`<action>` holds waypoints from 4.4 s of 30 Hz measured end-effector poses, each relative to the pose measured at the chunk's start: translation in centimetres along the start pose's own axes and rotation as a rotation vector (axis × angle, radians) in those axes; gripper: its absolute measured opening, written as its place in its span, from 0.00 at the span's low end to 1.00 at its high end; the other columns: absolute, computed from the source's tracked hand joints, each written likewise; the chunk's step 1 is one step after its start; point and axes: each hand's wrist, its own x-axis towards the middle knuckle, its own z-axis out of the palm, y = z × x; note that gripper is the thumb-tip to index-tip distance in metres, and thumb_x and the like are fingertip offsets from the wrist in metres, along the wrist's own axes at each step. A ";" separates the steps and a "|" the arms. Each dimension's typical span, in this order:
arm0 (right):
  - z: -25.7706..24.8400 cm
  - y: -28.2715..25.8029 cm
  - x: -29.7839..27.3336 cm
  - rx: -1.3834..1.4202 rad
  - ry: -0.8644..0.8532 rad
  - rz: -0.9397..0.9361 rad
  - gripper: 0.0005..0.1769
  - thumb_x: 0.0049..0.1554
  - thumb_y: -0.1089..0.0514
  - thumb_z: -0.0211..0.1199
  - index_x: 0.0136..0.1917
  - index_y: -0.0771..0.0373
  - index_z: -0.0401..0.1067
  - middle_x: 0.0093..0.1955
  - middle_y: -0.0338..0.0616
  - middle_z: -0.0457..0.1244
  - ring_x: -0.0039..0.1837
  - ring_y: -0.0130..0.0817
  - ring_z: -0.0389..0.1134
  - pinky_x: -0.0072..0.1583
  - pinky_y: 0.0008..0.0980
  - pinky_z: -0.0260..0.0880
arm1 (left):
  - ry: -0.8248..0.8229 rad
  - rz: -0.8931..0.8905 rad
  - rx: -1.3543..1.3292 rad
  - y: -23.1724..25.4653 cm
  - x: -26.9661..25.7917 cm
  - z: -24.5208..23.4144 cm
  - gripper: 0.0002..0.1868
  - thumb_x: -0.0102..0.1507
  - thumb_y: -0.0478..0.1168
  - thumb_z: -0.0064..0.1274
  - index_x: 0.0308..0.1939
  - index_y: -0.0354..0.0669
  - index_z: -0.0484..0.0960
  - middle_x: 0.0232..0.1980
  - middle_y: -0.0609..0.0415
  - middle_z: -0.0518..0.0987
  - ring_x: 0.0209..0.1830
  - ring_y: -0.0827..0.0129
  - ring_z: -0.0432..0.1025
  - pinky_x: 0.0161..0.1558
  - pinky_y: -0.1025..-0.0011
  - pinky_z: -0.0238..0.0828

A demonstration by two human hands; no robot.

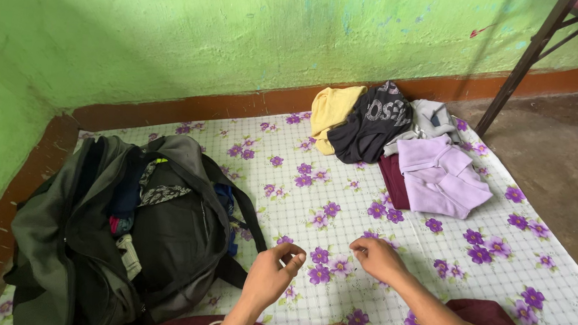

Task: The person unloads various clothing items from a backpack onto a bed, unfolding and smoothing each item including a yellow shirt, a black garment, a maroon shirt, a striped shirt, grey pants, a white shirt, a teal shirt, and denim shorts.

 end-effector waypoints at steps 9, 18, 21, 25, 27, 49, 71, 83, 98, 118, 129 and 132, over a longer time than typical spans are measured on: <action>0.0 -0.2 -1.6 0.046 -0.090 0.118 0.16 0.64 0.54 0.56 0.64 0.50 0.74 0.56 0.36 0.73 0.50 0.41 0.72 0.55 0.39 0.76 | -0.066 -0.034 0.022 -0.7 -0.3 1.7 0.19 0.64 0.55 0.53 0.48 0.48 0.87 0.32 0.55 0.83 0.24 0.69 0.73 0.35 0.66 0.70; -8.5 16.0 11.6 0.354 0.705 0.177 0.17 0.52 0.65 0.64 0.56 0.63 0.78 0.50 0.46 0.73 0.46 0.36 0.73 0.49 0.36 0.73 | -0.119 -0.097 -0.056 -1.9 1.2 2.5 0.18 0.64 0.53 0.54 0.47 0.45 0.88 0.30 0.53 0.82 0.25 0.69 0.74 0.36 0.67 0.69; -11.4 18.8 12.2 0.440 0.730 0.438 0.27 0.52 0.62 0.71 0.65 0.66 0.71 0.54 0.58 0.68 0.44 0.45 0.73 0.46 0.39 0.72 | -0.129 -0.113 -0.071 -1.9 1.7 2.6 0.18 0.64 0.52 0.54 0.47 0.44 0.88 0.30 0.53 0.82 0.25 0.69 0.74 0.36 0.67 0.69; -12.6 19.9 12.3 0.924 0.686 0.497 0.51 0.52 0.66 0.69 0.81 0.57 0.45 0.56 0.61 0.66 0.43 0.45 0.71 0.42 0.43 0.74 | -0.157 -0.152 -0.039 -2.5 2.7 3.0 0.18 0.65 0.52 0.54 0.49 0.45 0.87 0.32 0.54 0.83 0.26 0.69 0.75 0.37 0.69 0.70; -12.7 20.1 12.1 1.049 0.652 0.552 0.54 0.52 0.66 0.67 0.81 0.53 0.36 0.54 0.56 0.66 0.42 0.42 0.71 0.40 0.40 0.72 | -0.164 -0.136 -0.046 -2.8 2.9 3.1 0.18 0.64 0.52 0.54 0.49 0.46 0.87 0.33 0.54 0.85 0.28 0.72 0.77 0.38 0.70 0.72; -27.9 -2.4 9.4 -0.207 0.362 -0.303 0.23 0.52 0.42 0.69 0.53 0.59 0.79 0.47 0.55 0.72 0.50 0.48 0.75 0.53 0.46 0.72 | 0.271 0.557 0.138 8.6 9.5 2.4 0.16 0.62 0.46 0.58 0.50 0.44 0.80 0.52 0.43 0.80 0.48 0.45 0.76 0.48 0.53 0.73; -31.2 -10.2 -3.5 -0.399 1.047 -0.511 0.16 0.61 0.60 0.62 0.62 0.57 0.70 0.47 0.57 0.66 0.51 0.51 0.70 0.53 0.47 0.72 | 0.901 1.073 0.407 23.3 15.6 -0.2 0.16 0.50 0.40 0.60 0.40 0.39 0.83 0.36 0.41 0.78 0.38 0.43 0.75 0.37 0.49 0.71; -30.2 -10.1 -3.3 -0.015 0.764 -0.637 0.29 0.43 0.52 0.80 0.49 0.68 0.69 0.35 0.53 0.68 0.32 0.34 0.69 0.34 0.32 0.68 | 0.721 0.450 -0.224 27.0 14.9 -3.1 0.19 0.62 0.48 0.46 0.44 0.40 0.86 0.38 0.35 0.84 0.43 0.40 0.79 0.45 0.49 0.73; -29.6 -11.9 -2.5 0.093 1.240 -0.858 0.14 0.53 0.56 0.67 0.52 0.63 0.77 0.43 0.49 0.70 0.44 0.41 0.70 0.45 0.38 0.69 | 0.601 0.725 -0.248 25.9 6.5 -6.8 0.29 0.58 0.36 0.49 0.66 0.47 0.71 0.58 0.53 0.82 0.49 0.60 0.79 0.49 0.64 0.75; -31.8 -11.6 8.3 0.547 0.691 -0.489 0.40 0.52 0.55 0.72 0.72 0.61 0.56 0.55 0.43 0.65 0.55 0.31 0.68 0.53 0.32 0.71 | 0.459 0.559 -0.153 20.8 9.4 -2.0 0.33 0.70 0.63 0.34 0.68 0.45 0.72 0.64 0.43 0.78 0.64 0.51 0.73 0.61 0.56 0.67; -17.0 9.1 18.3 -0.008 0.322 -0.307 0.30 0.46 0.46 0.72 0.59 0.58 0.77 0.55 0.49 0.72 0.55 0.45 0.75 0.58 0.42 0.75 | 0.295 0.347 -0.098 18.2 10.7 0.8 0.37 0.67 0.67 0.33 0.70 0.48 0.69 0.62 0.46 0.79 0.61 0.51 0.74 0.60 0.56 0.67; -12.4 10.3 16.1 -0.210 0.219 -0.129 0.27 0.49 0.39 0.69 0.60 0.48 0.79 0.71 0.44 0.61 0.69 0.48 0.65 0.69 0.44 0.67 | 0.287 0.345 -0.099 17.5 11.1 1.7 0.37 0.67 0.66 0.33 0.70 0.48 0.69 0.62 0.46 0.79 0.63 0.51 0.72 0.61 0.55 0.65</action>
